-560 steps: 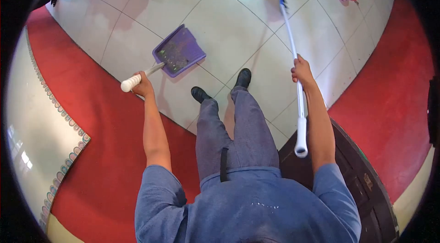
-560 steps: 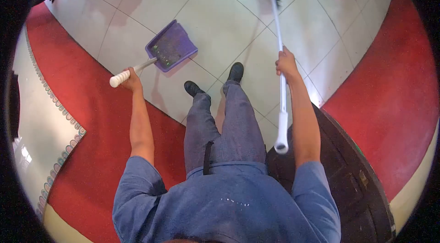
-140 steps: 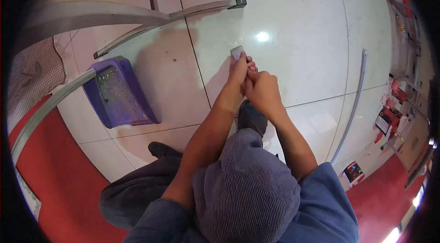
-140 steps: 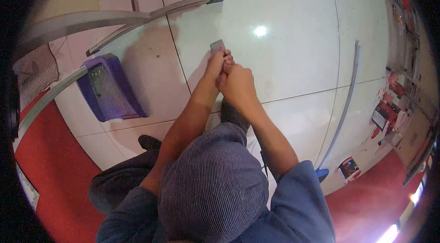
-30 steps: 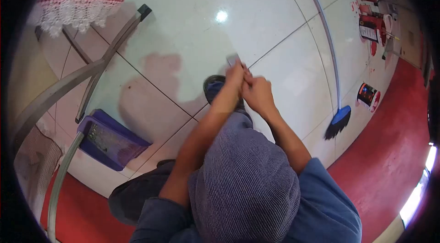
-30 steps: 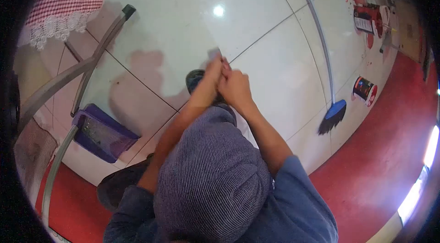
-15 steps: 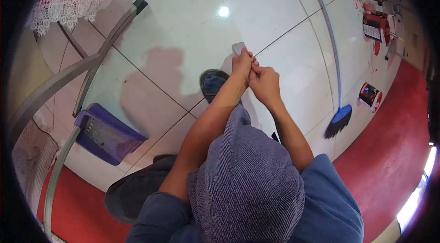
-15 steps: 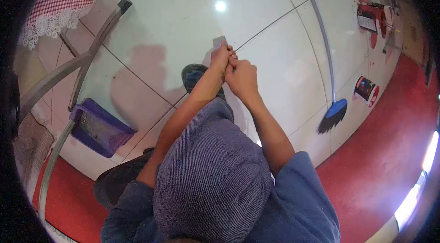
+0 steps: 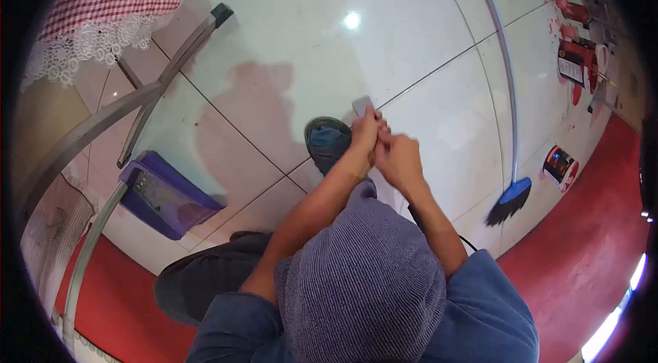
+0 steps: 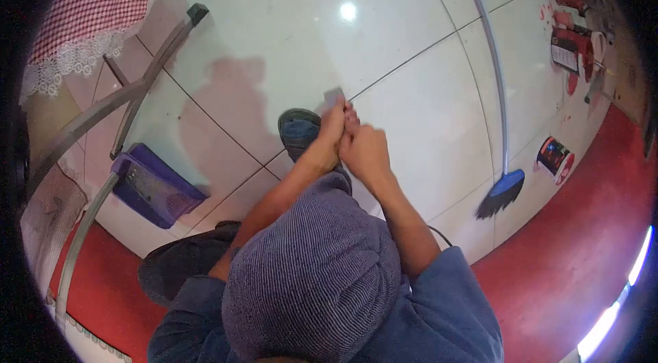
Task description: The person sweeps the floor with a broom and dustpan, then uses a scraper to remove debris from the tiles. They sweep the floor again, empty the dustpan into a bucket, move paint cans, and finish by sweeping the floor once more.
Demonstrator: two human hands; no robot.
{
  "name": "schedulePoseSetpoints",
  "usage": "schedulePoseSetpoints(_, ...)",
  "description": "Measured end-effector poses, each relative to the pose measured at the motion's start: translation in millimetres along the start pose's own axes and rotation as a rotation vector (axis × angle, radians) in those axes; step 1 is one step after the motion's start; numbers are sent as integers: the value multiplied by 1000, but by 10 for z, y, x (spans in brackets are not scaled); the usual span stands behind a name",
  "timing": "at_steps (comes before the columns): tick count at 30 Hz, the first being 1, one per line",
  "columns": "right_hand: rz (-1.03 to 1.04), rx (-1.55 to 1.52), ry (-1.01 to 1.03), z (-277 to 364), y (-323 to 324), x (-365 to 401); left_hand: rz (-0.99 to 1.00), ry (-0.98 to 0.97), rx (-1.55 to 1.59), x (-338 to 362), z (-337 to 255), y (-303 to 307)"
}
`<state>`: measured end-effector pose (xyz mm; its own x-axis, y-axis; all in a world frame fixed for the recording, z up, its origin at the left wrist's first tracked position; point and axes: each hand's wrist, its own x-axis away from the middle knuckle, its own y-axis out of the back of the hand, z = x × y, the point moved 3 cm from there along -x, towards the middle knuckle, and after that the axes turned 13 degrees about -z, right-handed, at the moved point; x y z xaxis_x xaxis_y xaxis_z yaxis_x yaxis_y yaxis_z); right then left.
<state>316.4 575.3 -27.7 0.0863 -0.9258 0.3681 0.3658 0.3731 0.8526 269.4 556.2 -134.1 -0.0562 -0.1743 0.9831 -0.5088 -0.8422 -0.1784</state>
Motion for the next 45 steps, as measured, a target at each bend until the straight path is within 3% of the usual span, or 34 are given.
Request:
schedulePoseSetpoints(2,10,36,71,111,-13,-156,-43,-141,-26,92,-437,-172)
schedulePoseSetpoints(4,-39,18,121,150,-85,-302,14,-18,4,66,-246,-95)
schedulePoseSetpoints(7,47,-33,84,96,-30,39,14,81,76,64,-27,143)
schedulePoseSetpoints(10,35,-21,104,311,-58,-262,-106,-34,24,-173,-324,43)
schedulePoseSetpoints(11,4,-53,120,439,-107,-466,-136,-200,-147,-195,-611,-35)
schedulePoseSetpoints(12,-31,-84,143,495,-117,-569,90,-240,47,-210,-843,-112)
schedulePoseSetpoints(17,18,-68,156,588,-86,-427,26,56,172,-234,-534,81)
schedulePoseSetpoints(20,-57,-36,224,857,-85,-762,-78,-151,-19,-154,-1189,-146)
schedulePoseSetpoints(22,-66,-44,150,893,-232,-898,282,-192,136,-546,-1559,-239)
schedulePoseSetpoints(25,-59,-91,173,839,-170,-824,134,-153,122,-147,-1274,-129)
schedulePoseSetpoints(27,5,-129,172,903,-162,-843,122,-51,194,-379,-1231,-82)
schedulePoseSetpoints(29,-65,-154,234,1119,-119,-1168,69,-159,193,-338,-1743,-291)
schedulePoseSetpoints(33,-125,-174,245,1146,-163,-1401,115,-282,117,-340,-1993,-400)
schedulePoseSetpoints(36,-66,-167,274,1181,-54,-1221,37,-109,207,-271,-1610,-250)
schedulePoseSetpoints(39,12,-70,222,1298,-27,-1366,49,-208,155,-150,-1845,-357)
schedulePoseSetpoints(40,-5,-87,207,1270,-107,-1384,-50,-300,91,0,-2064,-458)
schedulePoseSetpoints(42,-23,-110,206,1251,-202,-1376,22,-313,89,-78,-2130,-436)
schedulePoseSetpoints(45,55,-107,222,1232,-210,-1154,99,-124,197,-191,-1742,-111)
